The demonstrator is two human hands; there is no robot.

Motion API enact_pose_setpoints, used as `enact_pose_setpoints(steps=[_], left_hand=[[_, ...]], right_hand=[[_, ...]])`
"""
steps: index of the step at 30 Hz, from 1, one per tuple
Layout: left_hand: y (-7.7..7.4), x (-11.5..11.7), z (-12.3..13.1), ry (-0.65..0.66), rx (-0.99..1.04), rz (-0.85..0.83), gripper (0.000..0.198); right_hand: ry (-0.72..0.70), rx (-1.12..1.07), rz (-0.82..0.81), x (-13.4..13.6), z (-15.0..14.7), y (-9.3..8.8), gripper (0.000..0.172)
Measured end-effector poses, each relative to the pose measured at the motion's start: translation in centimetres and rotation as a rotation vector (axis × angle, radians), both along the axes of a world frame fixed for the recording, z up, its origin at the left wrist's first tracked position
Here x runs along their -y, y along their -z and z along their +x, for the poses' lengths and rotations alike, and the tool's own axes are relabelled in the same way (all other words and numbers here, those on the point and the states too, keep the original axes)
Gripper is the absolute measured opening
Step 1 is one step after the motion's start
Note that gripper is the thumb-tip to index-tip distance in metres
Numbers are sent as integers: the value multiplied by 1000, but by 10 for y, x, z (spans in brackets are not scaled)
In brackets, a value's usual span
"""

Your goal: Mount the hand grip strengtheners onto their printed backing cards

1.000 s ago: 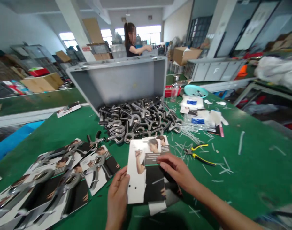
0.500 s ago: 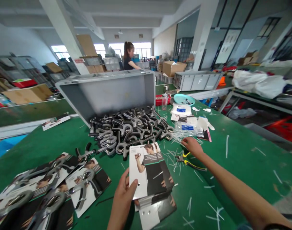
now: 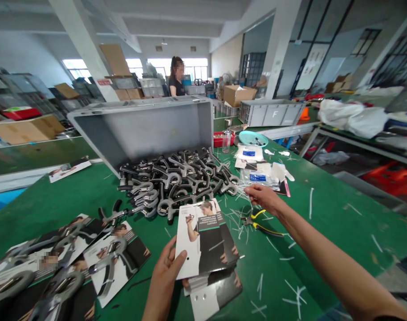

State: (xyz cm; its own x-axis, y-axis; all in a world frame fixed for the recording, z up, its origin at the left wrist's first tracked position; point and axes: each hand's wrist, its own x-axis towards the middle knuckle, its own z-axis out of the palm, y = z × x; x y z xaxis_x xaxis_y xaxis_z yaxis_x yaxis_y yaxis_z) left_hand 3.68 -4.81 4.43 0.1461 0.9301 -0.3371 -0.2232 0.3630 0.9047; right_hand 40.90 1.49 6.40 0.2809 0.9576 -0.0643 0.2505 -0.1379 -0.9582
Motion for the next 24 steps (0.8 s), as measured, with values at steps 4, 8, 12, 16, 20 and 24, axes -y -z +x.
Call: enact_pose_setpoints(steps=[4, 8, 12, 16, 20, 24], left_hand=[[2, 7, -13, -98, 158, -45, 71], [-2, 1, -41, -184, 104, 41, 46], [-26, -11, -68, -60, -122, 179, 37], [-40, -16, -67, 2, -145, 237, 32], [-35, -17, -59, 26, -125, 282, 32], [-32, -19, -58, 36, -120, 307, 35]], right_hand=[[-67, -25, 17, 14, -39, -13, 38], [-169, 120, 61, 28, -79, -38, 30], [-411, 518, 335, 40, -120, -63, 21], [-605, 849, 596, 52, -162, -80, 16], [-674, 1012, 632, 54, -184, -83, 19], [-661, 1046, 639, 50, -187, -81, 21]])
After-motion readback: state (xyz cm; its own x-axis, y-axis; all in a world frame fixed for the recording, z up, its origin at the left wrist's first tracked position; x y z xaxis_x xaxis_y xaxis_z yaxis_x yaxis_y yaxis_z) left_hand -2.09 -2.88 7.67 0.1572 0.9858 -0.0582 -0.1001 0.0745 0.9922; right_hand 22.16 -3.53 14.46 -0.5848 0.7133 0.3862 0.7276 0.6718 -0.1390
